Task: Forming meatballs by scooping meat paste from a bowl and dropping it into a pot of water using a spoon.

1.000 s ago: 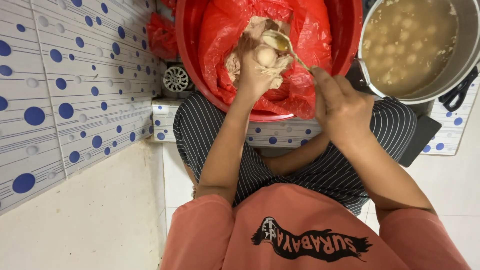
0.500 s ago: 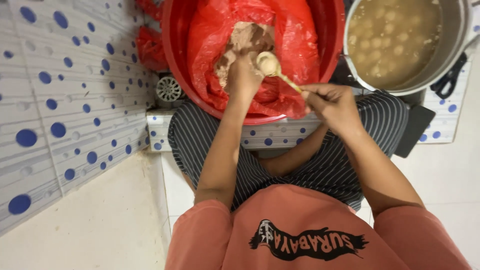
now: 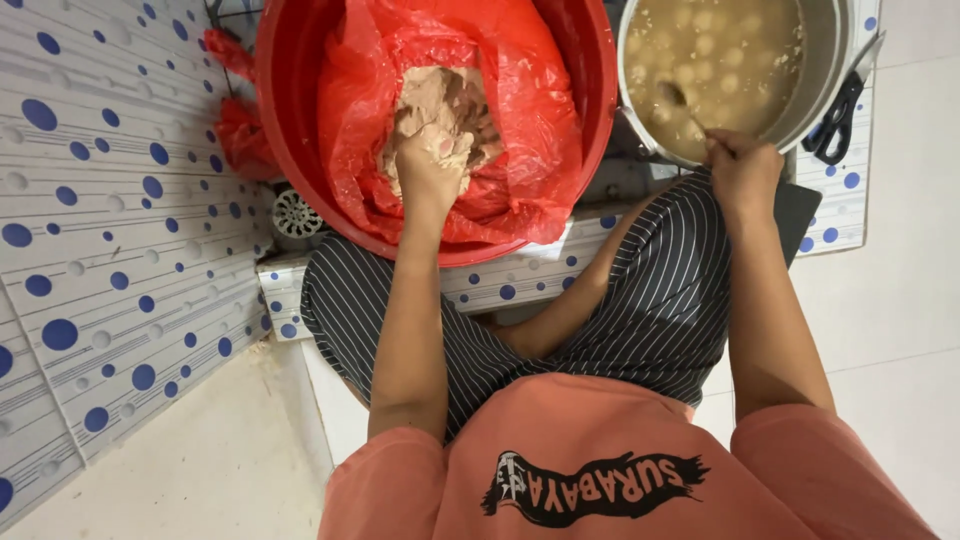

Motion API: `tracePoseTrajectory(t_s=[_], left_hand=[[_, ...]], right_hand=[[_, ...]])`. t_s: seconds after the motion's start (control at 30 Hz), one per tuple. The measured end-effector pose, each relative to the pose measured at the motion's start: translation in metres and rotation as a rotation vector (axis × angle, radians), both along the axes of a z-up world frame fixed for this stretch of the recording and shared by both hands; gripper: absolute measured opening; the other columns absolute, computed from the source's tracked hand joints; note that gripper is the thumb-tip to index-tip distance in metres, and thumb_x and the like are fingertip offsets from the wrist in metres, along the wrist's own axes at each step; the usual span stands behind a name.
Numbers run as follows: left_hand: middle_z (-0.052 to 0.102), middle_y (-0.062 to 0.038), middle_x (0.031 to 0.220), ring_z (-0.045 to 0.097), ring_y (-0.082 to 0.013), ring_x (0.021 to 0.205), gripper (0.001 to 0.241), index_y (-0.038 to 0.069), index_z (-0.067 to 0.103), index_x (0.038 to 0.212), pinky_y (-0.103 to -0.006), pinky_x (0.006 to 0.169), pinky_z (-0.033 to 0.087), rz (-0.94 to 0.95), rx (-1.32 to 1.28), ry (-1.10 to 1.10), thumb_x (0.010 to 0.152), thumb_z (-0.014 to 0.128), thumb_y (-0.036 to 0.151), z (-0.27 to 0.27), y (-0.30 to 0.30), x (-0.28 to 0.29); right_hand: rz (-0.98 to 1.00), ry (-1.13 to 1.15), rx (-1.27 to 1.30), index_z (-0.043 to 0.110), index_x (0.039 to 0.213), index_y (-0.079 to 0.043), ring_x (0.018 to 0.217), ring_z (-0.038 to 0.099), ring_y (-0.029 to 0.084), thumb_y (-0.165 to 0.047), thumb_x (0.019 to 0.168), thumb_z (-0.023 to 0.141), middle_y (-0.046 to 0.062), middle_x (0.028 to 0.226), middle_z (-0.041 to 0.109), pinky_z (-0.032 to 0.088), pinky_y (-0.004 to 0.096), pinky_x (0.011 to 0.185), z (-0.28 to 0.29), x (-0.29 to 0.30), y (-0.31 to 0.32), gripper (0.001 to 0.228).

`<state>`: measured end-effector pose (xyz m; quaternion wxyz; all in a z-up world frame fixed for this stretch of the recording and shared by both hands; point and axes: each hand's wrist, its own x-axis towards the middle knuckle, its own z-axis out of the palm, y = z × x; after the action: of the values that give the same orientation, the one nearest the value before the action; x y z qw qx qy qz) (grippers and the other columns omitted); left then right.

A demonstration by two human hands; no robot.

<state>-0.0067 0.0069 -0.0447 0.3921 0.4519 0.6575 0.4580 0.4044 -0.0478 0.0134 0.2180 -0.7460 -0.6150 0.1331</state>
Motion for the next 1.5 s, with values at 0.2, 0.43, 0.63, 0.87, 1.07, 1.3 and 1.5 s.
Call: tracePoseTrajectory(t_s=[0.2,0.43,0.63,0.87,1.07,1.3,1.5], left_hand=[[0.044,-0.005,0.050,0.049,-0.0145,0.038,0.039,0.008,0.047,0.071,-0.0341,0.024,0.046,-0.038,-0.028,-0.406,0.084,0.083,0.006,0.051,-0.002,0.009],[0.060,-0.010,0.063,0.060,-0.0126,0.049,0.033,0.008,0.055,0.094,-0.0253,0.040,0.055,-0.243,0.118,-0.586,0.081,0.084,0.001,0.044,-0.011,0.009],[0.065,-0.007,0.078,0.056,-0.0155,0.054,0.008,0.007,0.071,0.098,-0.0282,0.066,0.053,-0.362,0.536,-0.091,0.092,0.070,0.001,0.083,-0.018,0.018],[0.073,-0.007,0.078,0.065,-0.0195,0.069,0.014,0.013,0.074,0.088,-0.0358,0.072,0.054,0.053,0.356,-0.083,0.082,0.085,0.020,0.030,-0.013,0.022],[0.073,-0.013,0.096,0.069,-0.0351,0.072,0.025,0.014,0.069,0.103,-0.0368,0.046,0.052,0.232,-0.050,-1.028,0.083,0.080,0.005,-0.050,0.005,-0.047],[0.061,-0.005,0.088,0.059,-0.0143,0.074,0.012,0.002,0.060,0.094,-0.0233,0.065,0.052,0.263,-0.039,-0.607,0.092,0.057,-0.009,0.033,-0.020,-0.027],[0.043,-0.009,0.061,0.043,-0.0269,0.056,0.003,0.001,0.064,0.074,-0.0361,0.043,0.033,0.378,-0.329,-0.611,0.074,0.066,-0.001,0.088,-0.009,-0.007]], right_hand=[[0.068,0.245,0.110,0.080,0.116,0.002,0.078,0.072,0.036,0.006,0.105,0.071,0.021,0.075,0.069,0.052,0.043,0.081,0.060,-0.068,-0.005,0.015],[0.341,0.334,-0.250,0.081,0.105,-0.007,0.072,0.073,0.035,-0.005,0.092,0.070,0.015,0.070,0.072,0.056,0.042,0.072,0.116,-0.163,-0.021,0.017],[0.389,0.445,-0.339,0.081,0.103,-0.007,0.064,0.073,0.031,-0.008,0.091,0.067,0.012,0.061,0.070,0.056,0.039,0.067,0.117,-0.181,-0.007,0.019],[0.434,0.412,-0.340,0.082,0.105,-0.009,0.065,0.073,0.034,-0.010,0.093,0.067,0.014,0.064,0.072,0.055,0.040,0.064,0.121,-0.178,0.002,0.019],[0.326,0.517,-0.277,0.080,0.105,-0.011,0.067,0.072,0.028,-0.013,0.095,0.069,0.009,0.063,0.070,0.054,0.037,0.068,0.092,-0.139,-0.014,0.016],[0.091,0.822,-0.075,0.079,0.113,-0.007,0.063,0.061,0.010,-0.008,0.099,0.069,0.007,0.063,0.069,0.047,0.023,0.064,-0.003,-0.125,-0.046,0.018],[0.175,0.835,0.114,0.081,0.113,-0.011,0.062,0.068,0.016,-0.004,0.096,0.072,0.007,0.062,0.070,0.052,0.027,0.062,-0.028,-0.131,-0.028,0.021]])
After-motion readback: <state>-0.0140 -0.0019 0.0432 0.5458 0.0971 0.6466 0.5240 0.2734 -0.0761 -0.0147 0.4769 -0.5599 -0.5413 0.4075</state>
